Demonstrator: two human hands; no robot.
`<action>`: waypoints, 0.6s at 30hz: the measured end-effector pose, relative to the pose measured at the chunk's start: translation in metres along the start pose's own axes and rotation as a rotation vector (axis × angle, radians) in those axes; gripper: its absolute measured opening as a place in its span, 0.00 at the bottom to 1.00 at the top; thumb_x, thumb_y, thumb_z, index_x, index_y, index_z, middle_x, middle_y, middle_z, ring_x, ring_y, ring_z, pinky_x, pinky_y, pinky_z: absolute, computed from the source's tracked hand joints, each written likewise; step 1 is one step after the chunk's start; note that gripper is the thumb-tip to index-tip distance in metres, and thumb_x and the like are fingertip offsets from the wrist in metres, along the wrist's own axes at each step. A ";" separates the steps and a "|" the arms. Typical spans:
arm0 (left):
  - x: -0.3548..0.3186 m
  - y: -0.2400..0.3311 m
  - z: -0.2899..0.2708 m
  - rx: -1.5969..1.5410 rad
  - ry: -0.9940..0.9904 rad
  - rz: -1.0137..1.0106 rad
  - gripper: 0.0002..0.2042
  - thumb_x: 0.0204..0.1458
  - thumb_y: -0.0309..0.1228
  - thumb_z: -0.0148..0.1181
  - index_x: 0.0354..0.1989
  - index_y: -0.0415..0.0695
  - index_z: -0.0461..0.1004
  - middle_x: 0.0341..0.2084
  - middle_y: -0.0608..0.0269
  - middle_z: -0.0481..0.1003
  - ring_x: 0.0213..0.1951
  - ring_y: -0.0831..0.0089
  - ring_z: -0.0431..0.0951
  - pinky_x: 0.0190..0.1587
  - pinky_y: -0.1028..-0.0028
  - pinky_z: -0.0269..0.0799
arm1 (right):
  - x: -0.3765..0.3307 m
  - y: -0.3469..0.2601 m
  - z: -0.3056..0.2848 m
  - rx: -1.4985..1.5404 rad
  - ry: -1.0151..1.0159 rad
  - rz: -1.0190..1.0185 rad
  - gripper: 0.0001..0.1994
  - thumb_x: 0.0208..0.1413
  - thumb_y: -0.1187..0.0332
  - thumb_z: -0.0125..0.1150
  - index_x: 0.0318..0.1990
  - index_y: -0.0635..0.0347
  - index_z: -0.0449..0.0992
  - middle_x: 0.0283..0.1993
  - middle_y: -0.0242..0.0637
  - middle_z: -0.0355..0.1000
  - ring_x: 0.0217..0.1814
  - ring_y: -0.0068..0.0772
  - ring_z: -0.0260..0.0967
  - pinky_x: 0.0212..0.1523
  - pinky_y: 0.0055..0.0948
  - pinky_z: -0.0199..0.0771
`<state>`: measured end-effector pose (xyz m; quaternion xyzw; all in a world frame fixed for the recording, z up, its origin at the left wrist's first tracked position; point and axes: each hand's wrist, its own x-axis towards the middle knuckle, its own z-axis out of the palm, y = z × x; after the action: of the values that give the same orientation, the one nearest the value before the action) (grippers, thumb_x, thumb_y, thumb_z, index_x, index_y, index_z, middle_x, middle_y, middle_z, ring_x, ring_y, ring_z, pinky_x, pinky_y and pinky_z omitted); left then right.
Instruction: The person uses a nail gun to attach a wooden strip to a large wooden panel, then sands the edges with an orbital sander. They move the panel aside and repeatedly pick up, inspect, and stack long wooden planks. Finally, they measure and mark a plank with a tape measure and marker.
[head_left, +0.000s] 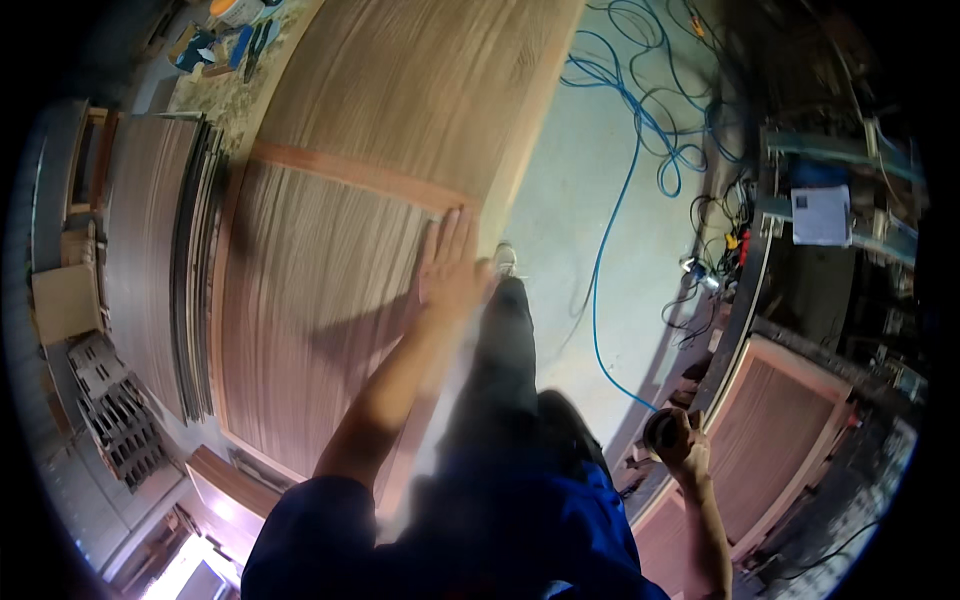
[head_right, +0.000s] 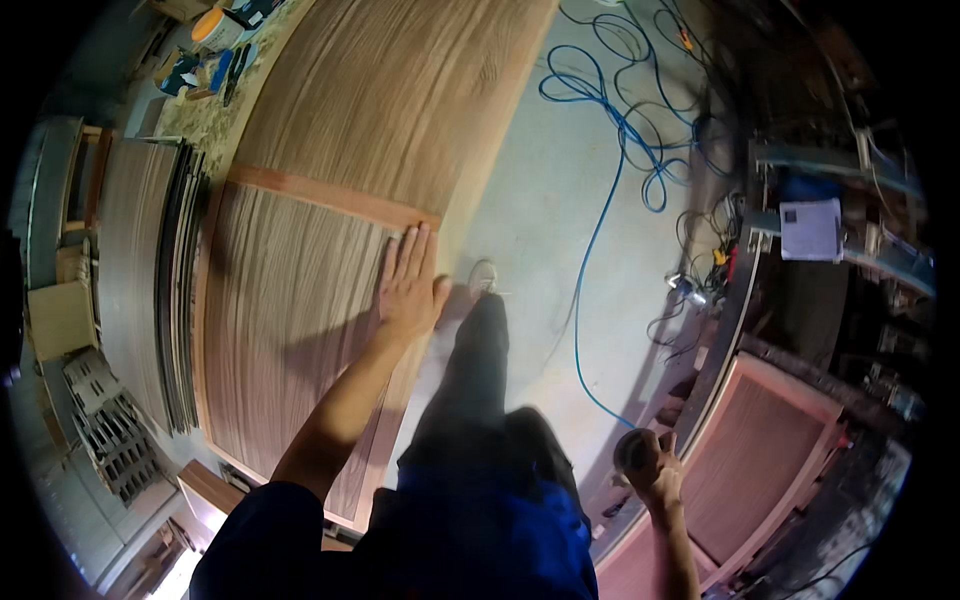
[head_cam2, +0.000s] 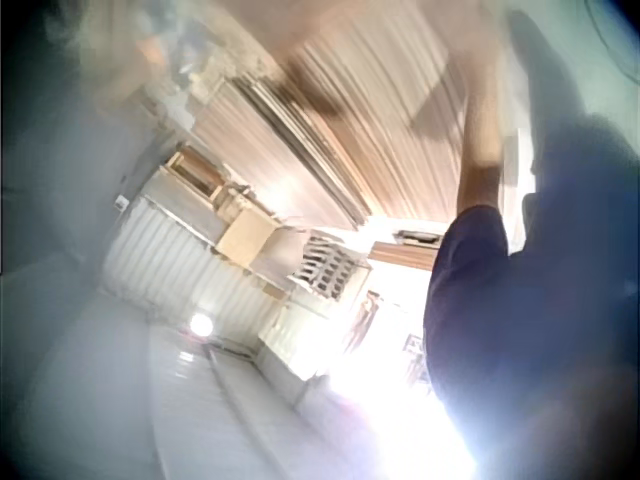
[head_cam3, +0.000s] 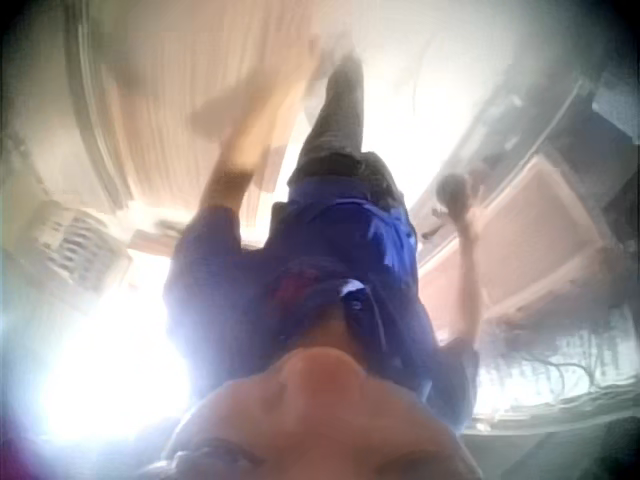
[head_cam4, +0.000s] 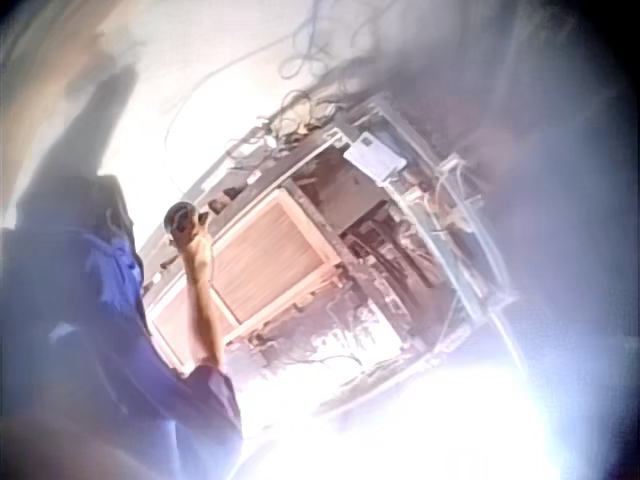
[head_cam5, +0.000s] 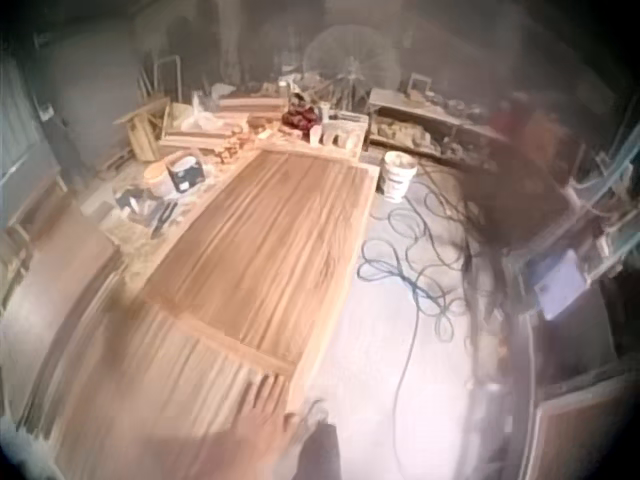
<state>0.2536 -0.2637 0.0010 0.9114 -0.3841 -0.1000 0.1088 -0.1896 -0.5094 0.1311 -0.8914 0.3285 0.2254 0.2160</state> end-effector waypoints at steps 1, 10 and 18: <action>0.006 0.007 0.002 -0.033 -0.004 0.035 0.37 0.64 0.43 0.52 0.75 0.32 0.52 0.77 0.48 0.51 0.79 0.58 0.46 0.79 0.54 0.37 | 0.008 0.004 -0.014 0.008 0.018 0.003 0.27 0.47 0.61 0.73 0.56 0.53 0.72 0.51 0.54 0.71 0.47 0.63 0.75 0.46 0.52 0.81; 0.173 -0.003 -0.019 -0.103 0.090 0.171 0.30 0.60 0.38 0.52 0.67 0.32 0.67 0.70 0.44 0.64 0.74 0.52 0.60 0.76 0.47 0.45 | 0.276 -0.024 -0.207 -0.054 0.145 -0.104 0.28 0.47 0.56 0.75 0.56 0.46 0.74 0.48 0.46 0.72 0.42 0.56 0.77 0.38 0.48 0.82; 0.545 -0.003 0.000 0.121 0.463 -0.050 0.29 0.66 0.44 0.46 0.71 0.41 0.62 0.72 0.49 0.62 0.73 0.54 0.61 0.76 0.45 0.47 | 0.667 -0.085 -0.356 -0.056 0.232 -0.446 0.32 0.46 0.65 0.74 0.60 0.50 0.69 0.52 0.51 0.69 0.39 0.61 0.77 0.39 0.50 0.82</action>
<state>0.6290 -0.6549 -0.0533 0.9241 -0.3315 0.1324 0.1366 0.4164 -0.9663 0.0750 -0.9674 0.1402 0.0771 0.1965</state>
